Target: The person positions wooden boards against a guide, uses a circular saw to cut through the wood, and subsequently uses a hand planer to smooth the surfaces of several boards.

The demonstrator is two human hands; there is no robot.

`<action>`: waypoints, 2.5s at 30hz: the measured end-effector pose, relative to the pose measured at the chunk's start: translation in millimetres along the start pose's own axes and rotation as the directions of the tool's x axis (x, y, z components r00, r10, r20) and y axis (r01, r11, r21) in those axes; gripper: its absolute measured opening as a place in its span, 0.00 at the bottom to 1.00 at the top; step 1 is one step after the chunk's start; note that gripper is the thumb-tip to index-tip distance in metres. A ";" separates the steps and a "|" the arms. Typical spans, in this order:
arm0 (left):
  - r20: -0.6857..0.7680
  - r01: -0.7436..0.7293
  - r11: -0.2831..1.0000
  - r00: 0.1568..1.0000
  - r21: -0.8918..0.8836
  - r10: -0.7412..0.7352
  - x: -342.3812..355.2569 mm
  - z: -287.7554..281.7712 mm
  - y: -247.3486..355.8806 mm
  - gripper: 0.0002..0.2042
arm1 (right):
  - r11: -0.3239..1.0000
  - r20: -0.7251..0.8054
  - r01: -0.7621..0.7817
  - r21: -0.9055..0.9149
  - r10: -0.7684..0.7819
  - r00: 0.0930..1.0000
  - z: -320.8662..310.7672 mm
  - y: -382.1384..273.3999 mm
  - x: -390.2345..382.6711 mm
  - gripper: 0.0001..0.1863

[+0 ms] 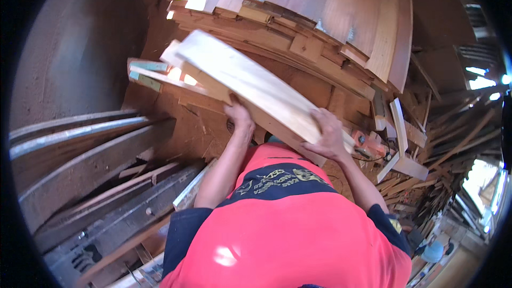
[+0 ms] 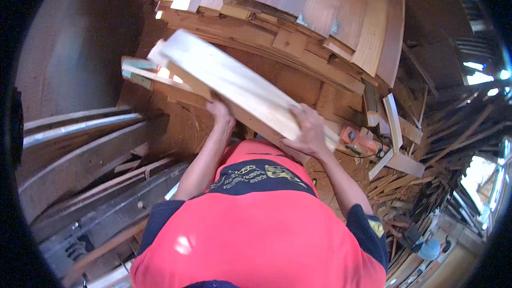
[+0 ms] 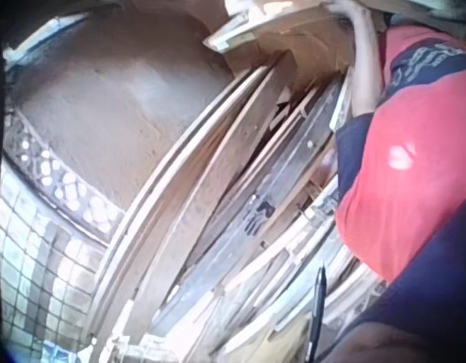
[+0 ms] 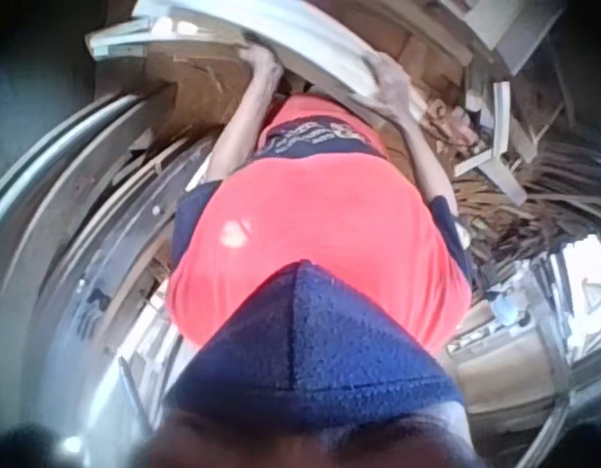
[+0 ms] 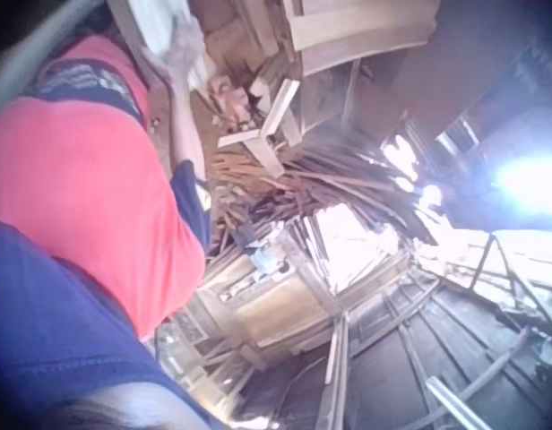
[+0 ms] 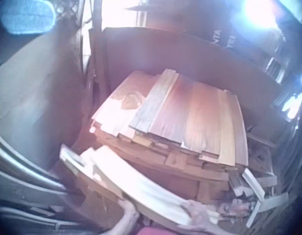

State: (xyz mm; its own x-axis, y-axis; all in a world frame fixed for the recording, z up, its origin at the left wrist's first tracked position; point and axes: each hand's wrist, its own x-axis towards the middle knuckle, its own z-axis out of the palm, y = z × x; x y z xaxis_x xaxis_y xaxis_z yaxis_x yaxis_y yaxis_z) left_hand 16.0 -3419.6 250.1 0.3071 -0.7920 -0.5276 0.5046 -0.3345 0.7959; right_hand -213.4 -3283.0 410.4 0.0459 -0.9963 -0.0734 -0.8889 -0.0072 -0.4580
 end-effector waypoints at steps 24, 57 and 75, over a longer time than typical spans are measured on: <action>-0.109 -0.089 0.970 0.987 0.228 0.116 -2.5 22.2 -97.3 0.33 | 0.982 0.076 -0.112 0.150 0.102 0.992 -67.3 175.7 -94.3 0.50; 0.008 0.011 0.859 1.000 -0.511 -0.009 -57.3 38.9 60.1 0.38 | 0.940 -0.146 0.334 -0.076 -0.342 0.928 -1.3 -8.1 36.2 0.46; -0.129 -0.004 0.957 0.991 0.291 0.043 23.9 -53.6 47.0 0.50 | 0.970 0.147 0.229 0.077 -0.238 0.960 128.5 -38.8 92.9 0.18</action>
State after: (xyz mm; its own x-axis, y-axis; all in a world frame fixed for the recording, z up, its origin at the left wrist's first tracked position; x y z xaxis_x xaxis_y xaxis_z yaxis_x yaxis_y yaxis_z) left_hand 90.3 -3426.9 258.9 0.4304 -0.7332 -0.5265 0.2465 -0.4657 0.8499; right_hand -116.1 -3364.1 307.5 0.3231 -0.9419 -0.0916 -0.8170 -0.2288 -0.5294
